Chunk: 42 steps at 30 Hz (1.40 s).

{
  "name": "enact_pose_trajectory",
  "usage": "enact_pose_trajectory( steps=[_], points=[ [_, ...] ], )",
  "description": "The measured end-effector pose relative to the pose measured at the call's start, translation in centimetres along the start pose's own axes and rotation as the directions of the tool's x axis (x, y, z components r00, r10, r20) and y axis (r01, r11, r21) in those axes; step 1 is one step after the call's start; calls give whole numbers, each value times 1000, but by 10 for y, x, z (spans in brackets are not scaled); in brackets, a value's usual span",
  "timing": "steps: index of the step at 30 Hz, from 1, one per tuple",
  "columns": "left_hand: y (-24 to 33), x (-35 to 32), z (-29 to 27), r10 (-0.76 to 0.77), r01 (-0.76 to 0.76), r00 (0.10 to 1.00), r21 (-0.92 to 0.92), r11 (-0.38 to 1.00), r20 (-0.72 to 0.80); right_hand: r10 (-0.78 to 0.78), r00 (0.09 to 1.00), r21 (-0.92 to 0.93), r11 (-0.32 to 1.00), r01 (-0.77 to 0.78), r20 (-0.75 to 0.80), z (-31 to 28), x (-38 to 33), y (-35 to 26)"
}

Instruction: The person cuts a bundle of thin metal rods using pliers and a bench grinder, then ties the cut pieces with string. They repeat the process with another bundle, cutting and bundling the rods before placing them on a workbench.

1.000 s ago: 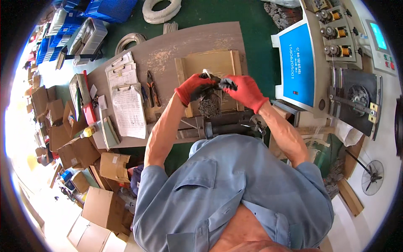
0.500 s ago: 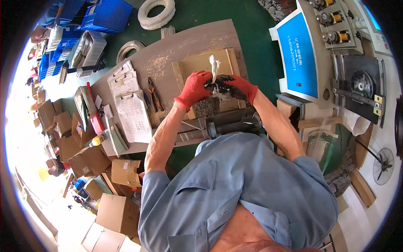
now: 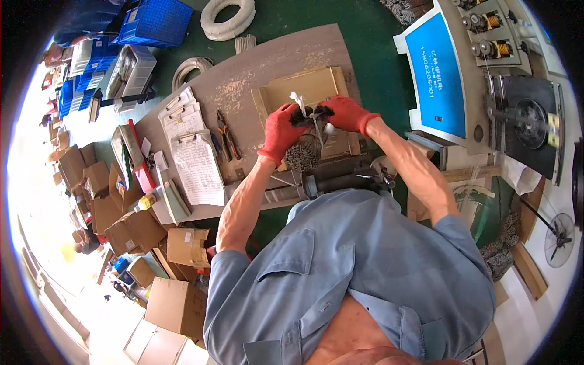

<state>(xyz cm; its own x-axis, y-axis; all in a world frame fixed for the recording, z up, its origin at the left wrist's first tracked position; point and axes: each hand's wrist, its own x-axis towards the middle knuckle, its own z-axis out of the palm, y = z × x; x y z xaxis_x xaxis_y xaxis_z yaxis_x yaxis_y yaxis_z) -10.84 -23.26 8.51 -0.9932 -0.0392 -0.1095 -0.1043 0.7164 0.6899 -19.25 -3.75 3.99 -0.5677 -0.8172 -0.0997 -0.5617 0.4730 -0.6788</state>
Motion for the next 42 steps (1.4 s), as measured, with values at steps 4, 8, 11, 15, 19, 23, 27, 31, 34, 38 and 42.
enact_pose_trajectory(
  steps=[4,8,11,15,19,23,27,31,34,38,42],
  points=[
    [-3,-3,1,-47,47,999,-10,999,27,20,998,-59,998,-16,60,-24,1,-12],
    [-11,-6,1,-77,91,992,-135,987,102,-4,997,-123,992,13,77,-29,-7,-13],
    [-3,-6,-12,-216,267,956,-285,920,201,25,997,-131,991,-15,73,-20,-17,-9],
    [-18,-27,-17,-321,340,940,-442,830,119,-57,998,-102,993,54,-31,-17,-38,-18],
    [-28,-68,-24,-394,404,913,-353,844,104,-30,997,-121,992,22,-65,-1,-75,-12],
    [-30,-46,-18,-243,257,964,-637,727,111,39,995,-70,997,-45,-93,14,-80,-16],
    [-37,-33,-3,-123,306,952,-885,350,280,48,996,-26,998,-50,-79,15,-80,-13],
    [-22,-30,8,-289,332,914,-934,132,284,59,996,-134,989,-67,-65,11,-86,-11],
    [-27,-32,2,-342,398,878,-907,136,333,-34,997,-302,953,9,-75,13,-94,-1],
    [-16,-21,-5,-359,440,878,-829,347,316,89,996,-193,977,-91,-24,7,-82,7],
    [-19,-2,-4,-154,320,937,-593,738,314,94,993,-113,988,-101,-69,-20,-60,-6]
  ],
)
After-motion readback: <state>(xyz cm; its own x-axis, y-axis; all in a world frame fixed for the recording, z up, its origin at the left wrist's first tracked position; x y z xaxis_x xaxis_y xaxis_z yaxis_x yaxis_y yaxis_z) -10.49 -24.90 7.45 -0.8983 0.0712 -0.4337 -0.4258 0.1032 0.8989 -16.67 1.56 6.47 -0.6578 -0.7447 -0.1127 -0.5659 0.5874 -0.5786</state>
